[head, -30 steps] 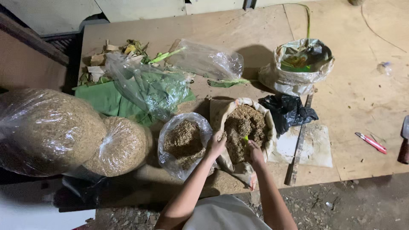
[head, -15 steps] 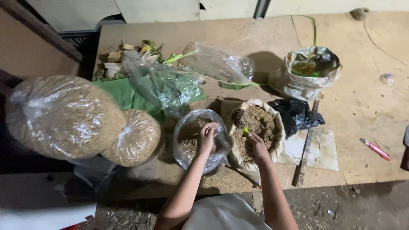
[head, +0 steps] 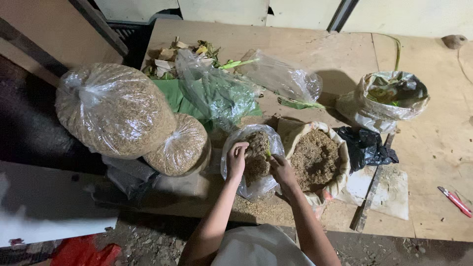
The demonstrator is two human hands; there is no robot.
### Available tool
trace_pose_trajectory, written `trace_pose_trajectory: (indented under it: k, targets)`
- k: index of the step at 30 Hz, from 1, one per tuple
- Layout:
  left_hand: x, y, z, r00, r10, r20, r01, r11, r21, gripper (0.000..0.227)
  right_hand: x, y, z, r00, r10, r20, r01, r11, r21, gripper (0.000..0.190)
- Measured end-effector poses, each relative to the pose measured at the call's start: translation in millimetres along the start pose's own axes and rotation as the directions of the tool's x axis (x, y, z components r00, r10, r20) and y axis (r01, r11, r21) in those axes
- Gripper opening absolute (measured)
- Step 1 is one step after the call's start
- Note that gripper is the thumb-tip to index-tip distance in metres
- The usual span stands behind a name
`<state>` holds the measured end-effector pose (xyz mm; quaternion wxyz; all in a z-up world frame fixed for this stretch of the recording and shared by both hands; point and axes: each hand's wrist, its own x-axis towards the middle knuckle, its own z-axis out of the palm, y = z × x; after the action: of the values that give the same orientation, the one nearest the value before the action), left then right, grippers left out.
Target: The person scoops a brown granular substance from a large sack into a clear plastic bag using a green plastic scoop. The person repeatedly fills the scoop and pours the contents into the bag, occasionally using their hands to adjust the material.
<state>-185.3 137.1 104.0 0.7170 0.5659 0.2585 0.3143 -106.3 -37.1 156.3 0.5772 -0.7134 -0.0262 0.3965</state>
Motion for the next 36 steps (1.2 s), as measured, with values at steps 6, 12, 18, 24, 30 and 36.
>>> trace_pose_trajectory:
  k: [6, 12, 18, 24, 30, 36]
  targets:
    - [1.2, 7.4, 6.0, 1.0, -0.01, -0.009, 0.01, 1.0, -0.009, 0.016, 12.6, 8.1, 7.8, 0.974, -0.219, 0.047, 0.223, 0.922, -0.315, 0.038]
    - [4.7, -5.5, 24.3, 0.986, 0.166, 0.026, -0.168, 0.979, 0.117, 0.016, 0.9, 3.0, 1.2, 0.892, -0.449, -0.05, 0.287, 0.649, -0.705, 0.033]
    - [6.0, -32.6, 64.3, 0.99, -0.035, 0.139, 0.041, 0.998, -0.041, 0.015, -18.0, 3.6, -31.6, 0.82, -0.543, -0.179, 0.322, 0.697, -0.641, 0.032]
    - [-3.4, -57.5, 113.0, 0.962, 0.038, 0.272, -0.076, 0.988, 0.131, 0.015, -4.6, 35.9, -86.4, 0.686, -0.665, -0.295, 0.417, 0.692, -0.589, 0.031]
    - [-11.3, -92.9, 151.2, 0.935, -0.087, 0.345, -0.097, 0.872, 0.48, 0.019, 2.7, 71.2, -128.7, 0.775, -0.376, -0.508, 0.05, 0.837, -0.544, 0.023]
    - [-10.3, -127.1, 168.2, 0.926, -0.112, 0.361, -0.177, 0.715, 0.676, 0.029, 26.8, 115.8, -166.1, 0.83, -0.267, -0.49, 0.033, 0.9, -0.434, 0.023]
